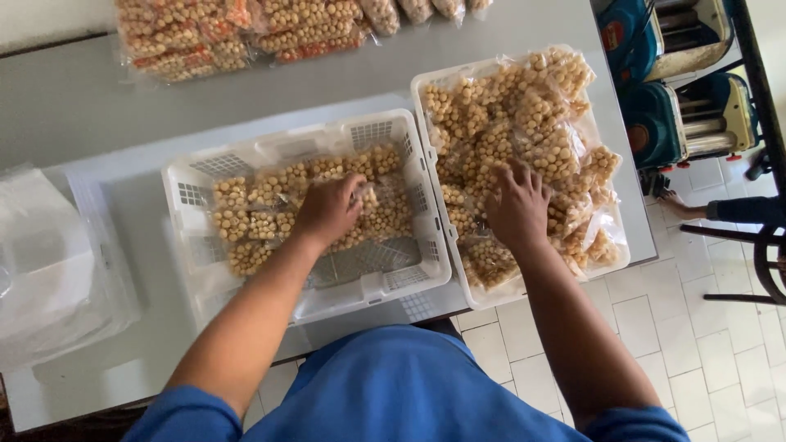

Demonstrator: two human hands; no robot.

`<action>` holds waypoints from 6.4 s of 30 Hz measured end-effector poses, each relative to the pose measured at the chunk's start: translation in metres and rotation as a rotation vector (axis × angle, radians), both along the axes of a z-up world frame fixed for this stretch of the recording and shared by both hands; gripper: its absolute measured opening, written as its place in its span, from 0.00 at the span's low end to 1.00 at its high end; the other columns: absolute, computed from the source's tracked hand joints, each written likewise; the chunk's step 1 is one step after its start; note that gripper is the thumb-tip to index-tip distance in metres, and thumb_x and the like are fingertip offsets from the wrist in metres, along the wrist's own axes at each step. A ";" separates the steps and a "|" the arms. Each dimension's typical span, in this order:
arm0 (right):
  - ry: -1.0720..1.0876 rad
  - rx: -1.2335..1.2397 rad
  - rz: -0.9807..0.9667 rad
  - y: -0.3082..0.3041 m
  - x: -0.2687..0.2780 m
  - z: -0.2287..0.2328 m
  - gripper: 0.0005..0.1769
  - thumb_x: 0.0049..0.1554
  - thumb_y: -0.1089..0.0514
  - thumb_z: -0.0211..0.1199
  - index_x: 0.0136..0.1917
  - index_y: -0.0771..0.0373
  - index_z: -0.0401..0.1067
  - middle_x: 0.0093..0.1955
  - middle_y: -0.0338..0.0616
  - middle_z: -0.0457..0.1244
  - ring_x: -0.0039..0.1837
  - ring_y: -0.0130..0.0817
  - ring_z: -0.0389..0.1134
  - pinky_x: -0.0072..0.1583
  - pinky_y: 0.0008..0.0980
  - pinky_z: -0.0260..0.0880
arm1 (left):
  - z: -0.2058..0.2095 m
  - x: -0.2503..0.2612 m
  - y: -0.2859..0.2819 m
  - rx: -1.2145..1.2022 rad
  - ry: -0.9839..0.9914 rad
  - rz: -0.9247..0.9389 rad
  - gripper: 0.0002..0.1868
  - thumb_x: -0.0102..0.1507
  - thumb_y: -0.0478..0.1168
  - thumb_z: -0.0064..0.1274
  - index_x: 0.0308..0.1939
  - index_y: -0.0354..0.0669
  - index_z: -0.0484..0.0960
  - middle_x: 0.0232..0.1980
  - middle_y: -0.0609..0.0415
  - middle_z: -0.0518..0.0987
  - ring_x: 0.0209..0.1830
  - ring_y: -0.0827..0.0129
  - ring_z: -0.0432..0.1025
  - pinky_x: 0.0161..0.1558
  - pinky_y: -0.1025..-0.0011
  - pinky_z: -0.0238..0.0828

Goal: The person packs small round snacks into individual plastic bags and places the filled bags into a white plastic basket.

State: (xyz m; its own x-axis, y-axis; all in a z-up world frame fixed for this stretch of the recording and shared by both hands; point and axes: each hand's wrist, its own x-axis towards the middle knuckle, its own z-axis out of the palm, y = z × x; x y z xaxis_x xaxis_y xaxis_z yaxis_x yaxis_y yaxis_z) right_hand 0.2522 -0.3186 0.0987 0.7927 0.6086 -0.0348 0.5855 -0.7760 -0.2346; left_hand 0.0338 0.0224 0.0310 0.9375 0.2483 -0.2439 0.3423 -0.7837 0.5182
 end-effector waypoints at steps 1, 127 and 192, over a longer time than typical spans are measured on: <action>0.002 0.000 -0.001 0.003 0.010 -0.009 0.26 0.66 0.56 0.74 0.77 0.53 0.76 0.85 0.54 0.62 0.81 0.66 0.66 0.75 0.73 0.67 | 0.014 0.010 0.001 0.000 0.002 -0.001 0.25 0.76 0.43 0.61 0.79 0.57 0.79 0.61 0.50 0.93 0.63 0.52 0.89 0.64 0.49 0.85; 0.468 0.218 0.659 0.310 -0.302 -0.084 0.13 0.71 0.58 0.67 0.67 0.48 0.82 0.81 0.31 0.71 0.74 0.57 0.76 0.71 0.66 0.78 | 0.040 -0.382 -0.065 -1.673 -0.852 1.564 0.21 0.81 0.62 0.55 0.50 0.49 0.81 0.41 0.58 0.83 0.37 0.67 0.78 0.41 0.67 0.75; 0.868 0.463 0.008 0.074 -0.091 -0.031 0.19 0.74 0.57 0.69 0.76 0.56 0.85 0.69 0.54 0.78 0.62 0.50 0.83 0.62 0.49 0.82 | -0.071 -0.202 0.027 0.542 -0.062 0.134 0.08 0.70 0.34 0.64 0.51 0.49 0.92 0.56 0.47 0.82 0.54 0.47 0.85 0.46 0.52 0.86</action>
State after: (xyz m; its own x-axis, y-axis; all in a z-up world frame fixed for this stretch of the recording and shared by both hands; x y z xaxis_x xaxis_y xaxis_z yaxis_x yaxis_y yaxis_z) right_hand 0.1612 -0.2448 0.0681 0.6004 0.7140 -0.3602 0.0702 -0.4957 -0.8657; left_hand -0.1687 0.0492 -0.0402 0.8975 0.4409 0.0063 0.4392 -0.8952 0.0752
